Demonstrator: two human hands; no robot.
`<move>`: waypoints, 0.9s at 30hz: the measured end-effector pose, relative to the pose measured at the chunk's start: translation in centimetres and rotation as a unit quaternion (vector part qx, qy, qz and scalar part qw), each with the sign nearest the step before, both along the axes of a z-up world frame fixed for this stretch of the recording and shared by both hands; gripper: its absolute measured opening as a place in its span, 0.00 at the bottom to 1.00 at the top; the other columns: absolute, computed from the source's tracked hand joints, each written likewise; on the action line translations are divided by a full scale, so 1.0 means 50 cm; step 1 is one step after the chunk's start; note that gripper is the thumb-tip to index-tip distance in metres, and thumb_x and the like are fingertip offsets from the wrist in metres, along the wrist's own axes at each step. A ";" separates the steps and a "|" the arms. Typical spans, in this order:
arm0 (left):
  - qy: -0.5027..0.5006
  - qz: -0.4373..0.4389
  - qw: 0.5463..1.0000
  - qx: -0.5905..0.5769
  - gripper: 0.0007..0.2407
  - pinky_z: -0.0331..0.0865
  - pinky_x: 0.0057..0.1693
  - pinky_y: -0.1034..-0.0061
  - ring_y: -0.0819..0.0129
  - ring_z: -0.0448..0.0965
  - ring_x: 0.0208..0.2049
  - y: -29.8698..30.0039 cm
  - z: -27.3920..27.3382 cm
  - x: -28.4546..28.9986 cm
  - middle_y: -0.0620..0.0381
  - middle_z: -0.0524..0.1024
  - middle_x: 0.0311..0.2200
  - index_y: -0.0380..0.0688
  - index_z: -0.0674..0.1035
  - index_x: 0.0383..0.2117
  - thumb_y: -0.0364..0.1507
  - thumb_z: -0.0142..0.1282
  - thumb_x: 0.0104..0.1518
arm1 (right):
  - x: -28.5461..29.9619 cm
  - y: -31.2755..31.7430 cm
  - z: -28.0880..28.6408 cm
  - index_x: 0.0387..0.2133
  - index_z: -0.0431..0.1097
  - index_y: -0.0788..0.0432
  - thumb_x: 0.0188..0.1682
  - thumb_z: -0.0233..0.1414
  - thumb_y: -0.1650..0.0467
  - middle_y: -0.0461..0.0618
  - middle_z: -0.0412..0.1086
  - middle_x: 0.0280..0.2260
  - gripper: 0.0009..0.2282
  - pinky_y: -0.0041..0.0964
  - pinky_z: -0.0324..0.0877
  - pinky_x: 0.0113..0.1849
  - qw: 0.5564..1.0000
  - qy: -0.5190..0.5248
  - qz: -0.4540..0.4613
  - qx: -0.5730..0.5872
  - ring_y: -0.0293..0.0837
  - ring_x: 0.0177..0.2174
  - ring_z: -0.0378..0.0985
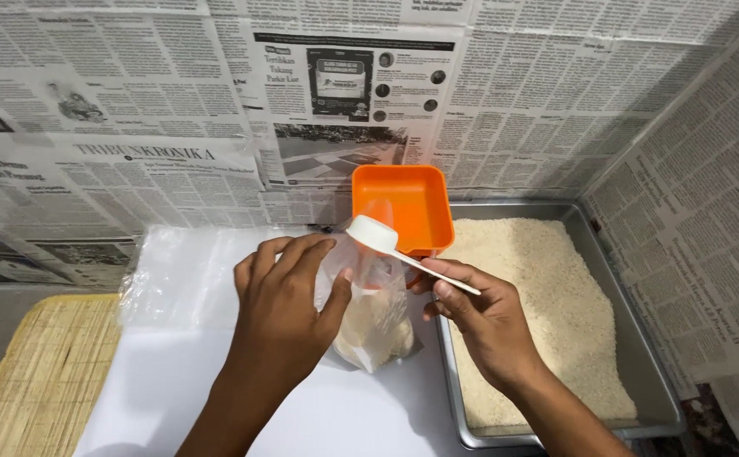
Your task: Scooping rice from a tray into a plastic bag using a measuring cup and weighing it on a scale.
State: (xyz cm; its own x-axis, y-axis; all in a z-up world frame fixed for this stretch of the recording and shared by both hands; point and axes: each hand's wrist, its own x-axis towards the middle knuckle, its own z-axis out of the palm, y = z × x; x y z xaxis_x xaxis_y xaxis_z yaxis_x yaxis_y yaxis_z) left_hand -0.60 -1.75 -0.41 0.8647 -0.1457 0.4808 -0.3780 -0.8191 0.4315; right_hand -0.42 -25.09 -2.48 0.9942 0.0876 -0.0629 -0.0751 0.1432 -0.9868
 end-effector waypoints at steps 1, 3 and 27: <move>0.001 -0.003 1.000 -0.001 0.18 0.52 0.60 0.58 0.57 0.68 0.52 -0.004 0.002 -0.007 0.53 0.78 0.51 0.34 0.79 0.47 0.36 0.54 0.57 | 0.005 -0.008 -0.007 0.47 0.76 0.69 0.47 0.54 0.74 0.64 0.78 0.40 0.15 0.44 0.76 0.38 1.000 0.001 -0.003 -0.001 0.50 0.40 0.79; -0.064 0.008 0.998 0.007 0.18 0.47 0.61 0.51 0.48 0.64 0.58 -0.018 0.004 -0.018 0.39 0.70 0.58 0.36 0.78 0.49 0.34 0.55 0.55 | 0.011 -0.030 -0.021 0.47 0.73 0.70 0.51 0.50 0.72 0.61 0.74 0.44 0.14 0.43 0.79 0.36 0.994 -0.109 -0.009 -0.017 0.48 0.39 0.79; 0.112 -0.278 0.950 0.086 0.26 0.51 0.64 0.52 0.37 0.53 0.68 -0.227 -0.321 -0.066 0.28 0.54 0.67 0.27 0.67 0.60 0.37 0.50 0.62 | 0.114 -0.395 -0.258 0.39 0.75 0.63 0.53 0.51 0.74 0.50 0.74 0.24 0.07 0.32 0.67 0.27 0.919 -0.042 -0.109 -0.377 0.40 0.23 0.75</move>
State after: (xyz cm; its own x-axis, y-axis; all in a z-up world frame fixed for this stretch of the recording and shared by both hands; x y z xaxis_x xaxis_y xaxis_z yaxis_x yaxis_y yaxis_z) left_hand -3.90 -13.11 -16.44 0.7094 -0.6694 0.2206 -0.6868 -0.5863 0.4295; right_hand 5.28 -44.84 -15.39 0.9870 -0.1520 0.0531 -0.0456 -0.5803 -0.8131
